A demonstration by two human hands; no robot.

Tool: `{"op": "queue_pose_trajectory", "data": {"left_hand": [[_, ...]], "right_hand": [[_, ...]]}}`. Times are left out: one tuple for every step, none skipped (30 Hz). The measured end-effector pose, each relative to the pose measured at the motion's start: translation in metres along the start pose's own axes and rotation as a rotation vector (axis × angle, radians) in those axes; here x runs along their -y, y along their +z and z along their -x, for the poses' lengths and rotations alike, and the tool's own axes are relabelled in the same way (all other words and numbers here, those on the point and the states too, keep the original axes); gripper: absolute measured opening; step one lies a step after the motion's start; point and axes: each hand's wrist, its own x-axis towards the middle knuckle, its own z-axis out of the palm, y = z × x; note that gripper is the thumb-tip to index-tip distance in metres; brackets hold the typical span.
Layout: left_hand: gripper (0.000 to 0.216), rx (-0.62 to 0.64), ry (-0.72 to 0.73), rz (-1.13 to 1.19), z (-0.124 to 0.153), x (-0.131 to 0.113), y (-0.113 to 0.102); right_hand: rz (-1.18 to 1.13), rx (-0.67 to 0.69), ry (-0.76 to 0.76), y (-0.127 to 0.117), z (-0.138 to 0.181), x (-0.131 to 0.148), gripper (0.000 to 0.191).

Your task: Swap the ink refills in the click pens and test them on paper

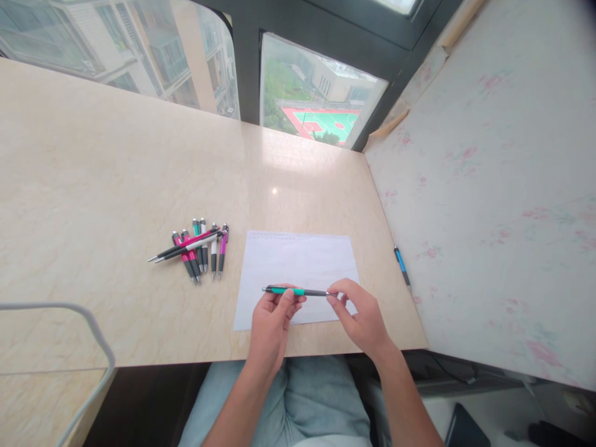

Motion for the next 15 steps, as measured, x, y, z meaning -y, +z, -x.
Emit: {"op": "queue_pose_trajectory", "data": {"left_hand": [[0.022, -0.001, 0.001, -0.003, -0.0002, -0.0002, -0.0003], [0.023, -0.001, 0.004, -0.005, -0.0004, -0.0004, -0.0007], [0.024, -0.001, 0.007, -0.007, -0.0006, -0.0006, -0.0011], [0.024, 0.000, 0.011, -0.007, -0.0008, -0.0009, -0.0014], [0.025, 0.001, 0.012, -0.007, -0.0008, -0.0012, -0.0016], [0.025, 0.003, 0.012, -0.005, -0.0007, -0.0017, -0.0015], [0.025, 0.006, 0.009, -0.003, -0.0004, -0.0022, -0.0011], [0.025, 0.010, 0.005, -0.001, 0.0001, -0.0028, -0.0005], [0.024, 0.014, -0.002, 0.000, 0.0008, -0.0035, 0.0003], [0.024, 0.016, -0.008, 0.001, 0.0017, -0.0041, 0.0011], [0.024, 0.017, -0.012, -0.001, 0.0026, -0.0048, 0.0021], [0.024, 0.017, -0.014, -0.006, 0.0037, -0.0054, 0.0030], [0.024, 0.018, -0.012, -0.014, 0.0047, -0.0061, 0.0038], [0.024, 0.021, -0.007, -0.023, 0.0057, -0.0066, 0.0045], [0.024, 0.028, -0.003, -0.032, 0.0066, -0.0072, 0.0051]], "right_hand": [[0.013, 0.000, -0.006, 0.0007, 0.0005, -0.0021, 0.010], [0.024, -0.003, -0.010, 0.0014, 0.0010, -0.0041, 0.010], [0.033, -0.006, -0.015, 0.0021, 0.0015, -0.0059, 0.010], [0.039, -0.005, -0.020, 0.0026, 0.0019, -0.0074, 0.011], [0.042, -0.002, -0.027, 0.0029, 0.0022, -0.0083, 0.011], [0.042, 0.000, -0.032, 0.0030, 0.0024, -0.0088, 0.011], [0.041, 0.002, -0.038, 0.0029, 0.0024, -0.0088, 0.011], [0.045, 0.009, -0.043, 0.0026, 0.0022, -0.0083, 0.011], [0.055, 0.021, -0.050, 0.0021, 0.0019, -0.0074, 0.011], [0.070, 0.035, -0.057, 0.0015, 0.0014, -0.0063, 0.013], [0.088, 0.051, -0.063, 0.0009, 0.0010, -0.0050, 0.016], [0.106, 0.062, -0.066, 0.0003, 0.0006, -0.0036, 0.019], [0.117, 0.067, -0.064, -0.0001, 0.0003, -0.0022, 0.023], [0.120, 0.064, -0.048, -0.0004, 0.0002, -0.0008, 0.027], [0.113, 0.056, -0.018, -0.0005, 0.0002, 0.0006, 0.032]]}}
